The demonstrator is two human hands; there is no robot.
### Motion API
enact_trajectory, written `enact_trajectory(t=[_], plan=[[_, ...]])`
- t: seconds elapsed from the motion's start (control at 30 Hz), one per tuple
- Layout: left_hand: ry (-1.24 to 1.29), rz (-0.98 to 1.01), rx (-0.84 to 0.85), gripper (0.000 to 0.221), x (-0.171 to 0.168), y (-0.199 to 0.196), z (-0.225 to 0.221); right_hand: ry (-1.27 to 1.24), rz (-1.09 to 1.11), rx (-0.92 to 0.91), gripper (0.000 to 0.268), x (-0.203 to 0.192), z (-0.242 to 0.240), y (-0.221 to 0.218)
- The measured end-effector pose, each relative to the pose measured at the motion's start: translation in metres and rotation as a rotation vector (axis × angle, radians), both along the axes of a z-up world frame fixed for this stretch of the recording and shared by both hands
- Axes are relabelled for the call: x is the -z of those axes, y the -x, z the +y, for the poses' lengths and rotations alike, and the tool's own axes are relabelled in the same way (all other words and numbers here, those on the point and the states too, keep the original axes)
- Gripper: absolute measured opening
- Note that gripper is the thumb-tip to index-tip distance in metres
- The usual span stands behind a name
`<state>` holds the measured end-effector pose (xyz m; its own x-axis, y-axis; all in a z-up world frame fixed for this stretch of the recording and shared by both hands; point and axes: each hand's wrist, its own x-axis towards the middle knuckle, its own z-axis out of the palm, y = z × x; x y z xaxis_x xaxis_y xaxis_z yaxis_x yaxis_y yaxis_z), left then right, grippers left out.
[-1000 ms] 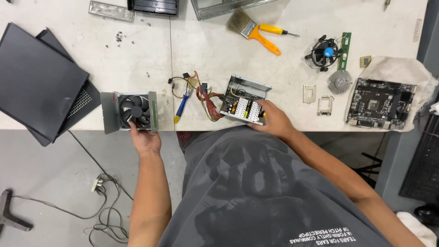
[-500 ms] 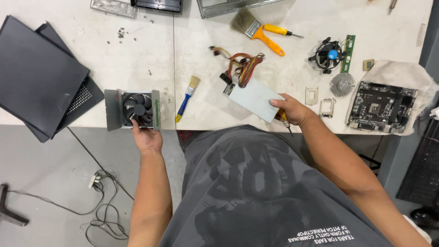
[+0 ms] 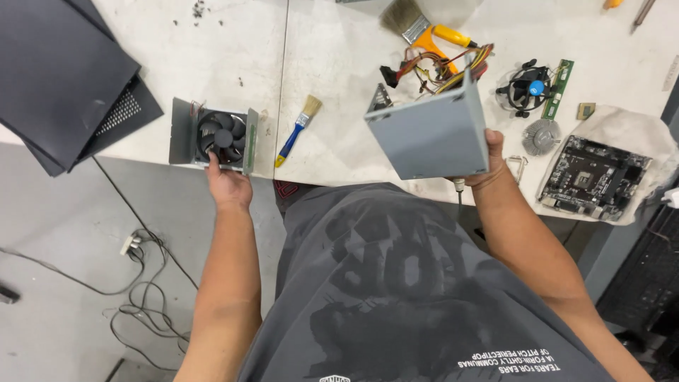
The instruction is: Disassembling a computer power supply unit by removing screws and prying open the metal casing
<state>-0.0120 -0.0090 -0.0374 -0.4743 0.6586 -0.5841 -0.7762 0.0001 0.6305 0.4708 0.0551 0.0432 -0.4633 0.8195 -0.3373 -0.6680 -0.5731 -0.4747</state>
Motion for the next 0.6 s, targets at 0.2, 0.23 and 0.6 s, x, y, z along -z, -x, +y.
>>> enact_trajectory(t=[0.2,0.23,0.6], plan=[[0.015,0.006,-0.036,0.032,0.001,-0.003,0.009,-0.007,-0.008,-0.058,0.078,-0.015,0.016,0.002],[0.009,0.016,-0.038,0.030,0.001,-0.004,0.009,-0.008,-0.009,-0.072,0.078,-0.017,0.020,0.003],[0.058,0.048,-0.085,0.034,-0.003,-0.010,0.015,-0.024,-0.012,-0.161,0.077,-0.027,0.043,-0.011]])
